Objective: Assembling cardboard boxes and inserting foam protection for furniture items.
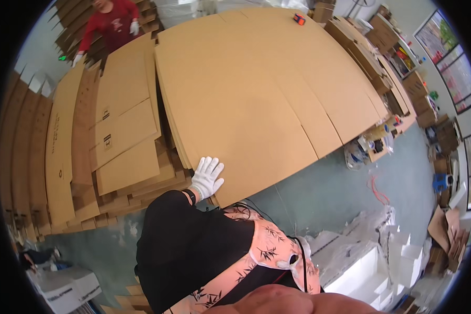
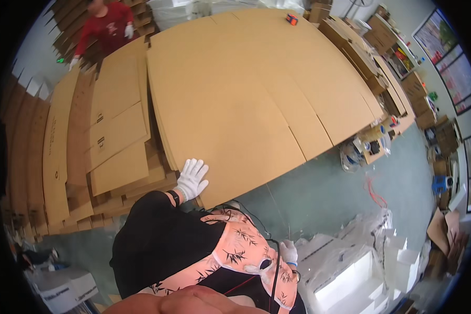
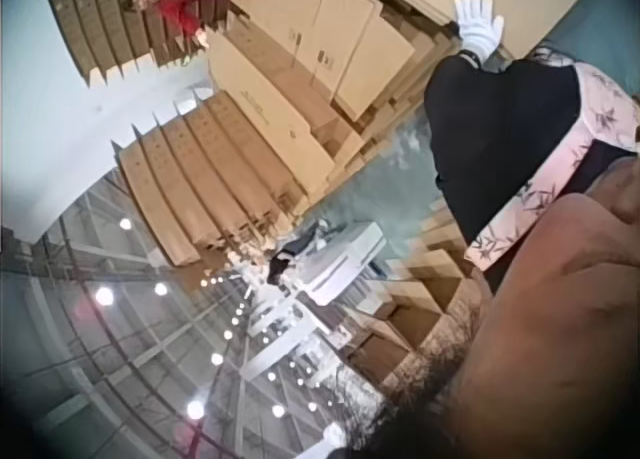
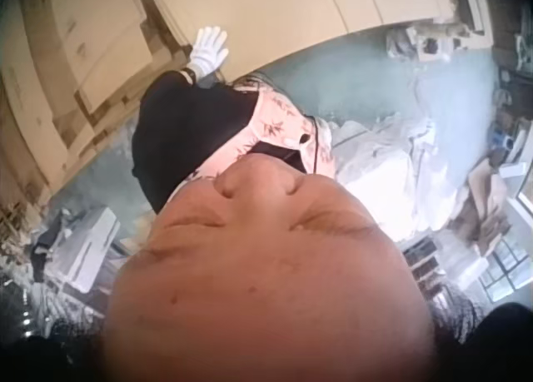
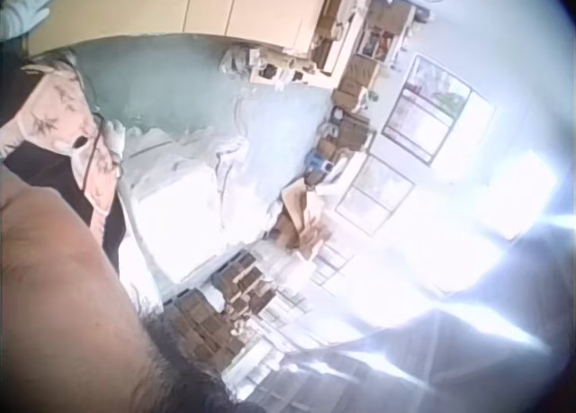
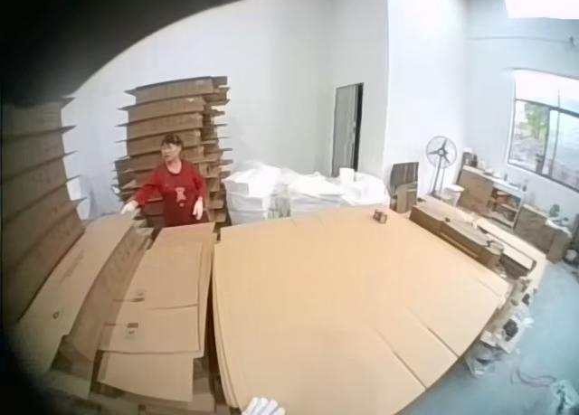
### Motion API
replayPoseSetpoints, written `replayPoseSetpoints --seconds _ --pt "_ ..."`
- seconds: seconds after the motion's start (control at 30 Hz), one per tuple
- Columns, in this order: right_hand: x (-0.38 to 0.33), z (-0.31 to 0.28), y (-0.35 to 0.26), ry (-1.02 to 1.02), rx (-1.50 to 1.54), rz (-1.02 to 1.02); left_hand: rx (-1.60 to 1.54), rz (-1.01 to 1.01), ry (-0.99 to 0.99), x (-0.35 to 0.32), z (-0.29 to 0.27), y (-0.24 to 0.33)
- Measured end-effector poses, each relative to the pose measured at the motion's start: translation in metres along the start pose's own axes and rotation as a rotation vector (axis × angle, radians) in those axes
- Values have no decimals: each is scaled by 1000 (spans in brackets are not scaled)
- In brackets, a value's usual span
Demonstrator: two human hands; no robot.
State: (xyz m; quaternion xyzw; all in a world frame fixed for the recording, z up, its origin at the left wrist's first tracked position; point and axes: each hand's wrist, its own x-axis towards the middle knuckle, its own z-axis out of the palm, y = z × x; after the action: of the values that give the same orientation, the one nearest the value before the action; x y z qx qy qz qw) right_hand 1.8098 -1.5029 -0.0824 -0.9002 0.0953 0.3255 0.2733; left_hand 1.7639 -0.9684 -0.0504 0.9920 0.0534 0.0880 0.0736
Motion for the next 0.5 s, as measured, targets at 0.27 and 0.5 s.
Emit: replayPoseSetpoints --seconds 0.27,0.5 --pt "156 -70 -8 -185 -352 -321 1 -204 -87 34 -1 65" --pt "233 -202 -62 -299 -496 -466 107 -613 -251 69 6 140"
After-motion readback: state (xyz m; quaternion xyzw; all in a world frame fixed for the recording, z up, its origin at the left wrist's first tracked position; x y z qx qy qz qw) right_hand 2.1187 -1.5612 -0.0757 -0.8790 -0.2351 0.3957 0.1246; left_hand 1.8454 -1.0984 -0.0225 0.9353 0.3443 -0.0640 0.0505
